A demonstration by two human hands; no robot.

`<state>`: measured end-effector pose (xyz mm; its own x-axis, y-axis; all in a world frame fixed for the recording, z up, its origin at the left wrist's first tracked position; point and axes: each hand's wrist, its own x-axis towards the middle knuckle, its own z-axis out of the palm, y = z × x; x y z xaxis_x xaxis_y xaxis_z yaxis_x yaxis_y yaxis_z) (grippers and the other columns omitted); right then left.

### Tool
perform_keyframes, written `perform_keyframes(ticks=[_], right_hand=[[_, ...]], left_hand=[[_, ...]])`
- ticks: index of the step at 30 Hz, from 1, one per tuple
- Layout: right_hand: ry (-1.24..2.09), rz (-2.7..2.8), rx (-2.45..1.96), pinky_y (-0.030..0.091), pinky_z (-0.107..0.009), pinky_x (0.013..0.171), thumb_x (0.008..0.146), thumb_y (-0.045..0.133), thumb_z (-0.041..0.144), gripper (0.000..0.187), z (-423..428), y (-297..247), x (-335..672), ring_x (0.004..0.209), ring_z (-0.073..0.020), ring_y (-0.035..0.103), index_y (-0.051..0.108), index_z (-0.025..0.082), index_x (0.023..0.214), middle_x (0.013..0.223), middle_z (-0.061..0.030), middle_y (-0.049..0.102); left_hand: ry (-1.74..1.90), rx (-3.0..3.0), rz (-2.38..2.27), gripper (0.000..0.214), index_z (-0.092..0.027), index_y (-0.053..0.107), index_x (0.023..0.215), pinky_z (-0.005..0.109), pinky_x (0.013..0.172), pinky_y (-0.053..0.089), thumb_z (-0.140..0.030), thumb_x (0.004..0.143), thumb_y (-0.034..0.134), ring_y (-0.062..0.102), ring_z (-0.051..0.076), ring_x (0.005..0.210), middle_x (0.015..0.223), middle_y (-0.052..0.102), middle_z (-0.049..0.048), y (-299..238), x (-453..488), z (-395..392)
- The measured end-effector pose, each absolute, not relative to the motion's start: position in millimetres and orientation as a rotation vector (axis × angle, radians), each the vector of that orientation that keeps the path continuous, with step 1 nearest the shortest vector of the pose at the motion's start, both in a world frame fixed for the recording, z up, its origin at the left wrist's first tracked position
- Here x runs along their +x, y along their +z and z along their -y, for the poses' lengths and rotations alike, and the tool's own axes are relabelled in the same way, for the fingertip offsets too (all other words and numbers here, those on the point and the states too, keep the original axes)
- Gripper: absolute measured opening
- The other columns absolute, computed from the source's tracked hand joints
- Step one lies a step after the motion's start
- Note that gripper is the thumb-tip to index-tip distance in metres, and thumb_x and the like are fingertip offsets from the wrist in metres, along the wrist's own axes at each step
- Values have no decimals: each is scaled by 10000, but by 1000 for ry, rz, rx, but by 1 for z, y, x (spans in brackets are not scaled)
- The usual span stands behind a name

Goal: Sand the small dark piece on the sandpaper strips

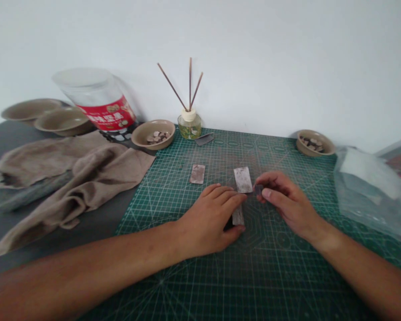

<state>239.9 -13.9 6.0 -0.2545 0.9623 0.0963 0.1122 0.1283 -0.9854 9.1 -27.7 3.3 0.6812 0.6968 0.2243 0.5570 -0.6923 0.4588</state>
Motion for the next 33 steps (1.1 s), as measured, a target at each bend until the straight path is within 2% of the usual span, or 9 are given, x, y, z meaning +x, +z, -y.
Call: perform_keyframes(ticks=[3, 6, 11, 13, 16, 19, 23, 29, 33], right_hand=[[1047, 1670, -1145, 499, -285, 788, 907, 634, 247, 178, 13, 7, 239, 859, -149, 605, 643, 273, 1083, 974, 6, 640], [898, 1788, -1211, 496, -314, 822, 912, 608, 230, 179, 10, 8, 240, 914, -171, 604, 634, 263, 1086, 1011, -5, 645], [735, 1981, -1295, 494, -339, 832, 920, 570, 196, 248, -2, 8, 237, 914, -182, 607, 647, 241, 1152, 1068, -29, 658], [675, 2065, -1299, 492, -350, 868, 910, 563, 170, 327, -9, 8, 233, 935, -186, 608, 642, 232, 1221, 1099, -41, 660], [588, 2188, -1298, 473, -390, 949, 888, 548, 137, 443, -15, 8, 226, 1007, -214, 605, 605, 197, 1323, 1120, -77, 661], [555, 2243, -1319, 476, -414, 939, 875, 530, 119, 485, -16, 10, 224, 997, -233, 602, 594, 173, 1352, 1073, -95, 659], [602, 2122, -1343, 479, -397, 925, 890, 518, 122, 424, -12, 13, 226, 997, -218, 603, 626, 194, 1293, 1112, -84, 656], [464, 2027, -1348, 441, -410, 991, 915, 538, 148, 291, -14, 4, 225, 1070, -230, 583, 663, 169, 1177, 1105, -88, 661], [550, 2017, -1347, 452, -403, 984, 929, 532, 154, 269, -11, 0, 223, 1059, -218, 597, 658, 184, 1164, 1115, -80, 652]], left_hand=[[562, 2524, -1022, 572, -185, 522, 1338, 450, 1085, 387, -339, 819, 708, 550, 256, 1233, 1323, 622, 69, 4, 6, 24], [570, 2568, -1090, 540, -196, 517, 1357, 465, 1062, 403, -331, 854, 663, 545, 263, 1233, 1335, 615, 71, 4, 1, 15], [689, 2656, -1439, 444, -213, 555, 1359, 587, 1117, 314, -313, 927, 555, 317, 364, 1436, 1487, 496, 89, -1, -6, -6], [672, 2681, -1436, 442, -212, 559, 1366, 598, 1131, 295, -344, 946, 532, 287, 369, 1453, 1494, 492, 88, -3, -5, -9], [579, 2722, -1343, 470, -179, 546, 1387, 615, 1155, 253, -387, 969, 494, 313, 371, 1440, 1451, 540, 104, -4, 0, -5], [538, 2754, -1266, 481, -146, 545, 1387, 638, 1164, 205, -391, 980, 467, 313, 385, 1434, 1411, 573, 126, -1, 2, 3], [508, 2782, -1149, 473, -147, 534, 1392, 628, 1161, 201, -375, 986, 454, 345, 380, 1410, 1381, 585, 135, 6, 4, 13], [488, 2681, -991, 425, -167, 522, 1376, 542, 1121, 334, -330, 995, 428, 498, 300, 1290, 1310, 604, 130, 12, 7, 21], [495, 2629, -869, 427, -156, 487, 1388, 517, 1163, 314, -291, 987, 428, 548, 260, 1253, 1291, 621, 119, 14, 7, 28]])
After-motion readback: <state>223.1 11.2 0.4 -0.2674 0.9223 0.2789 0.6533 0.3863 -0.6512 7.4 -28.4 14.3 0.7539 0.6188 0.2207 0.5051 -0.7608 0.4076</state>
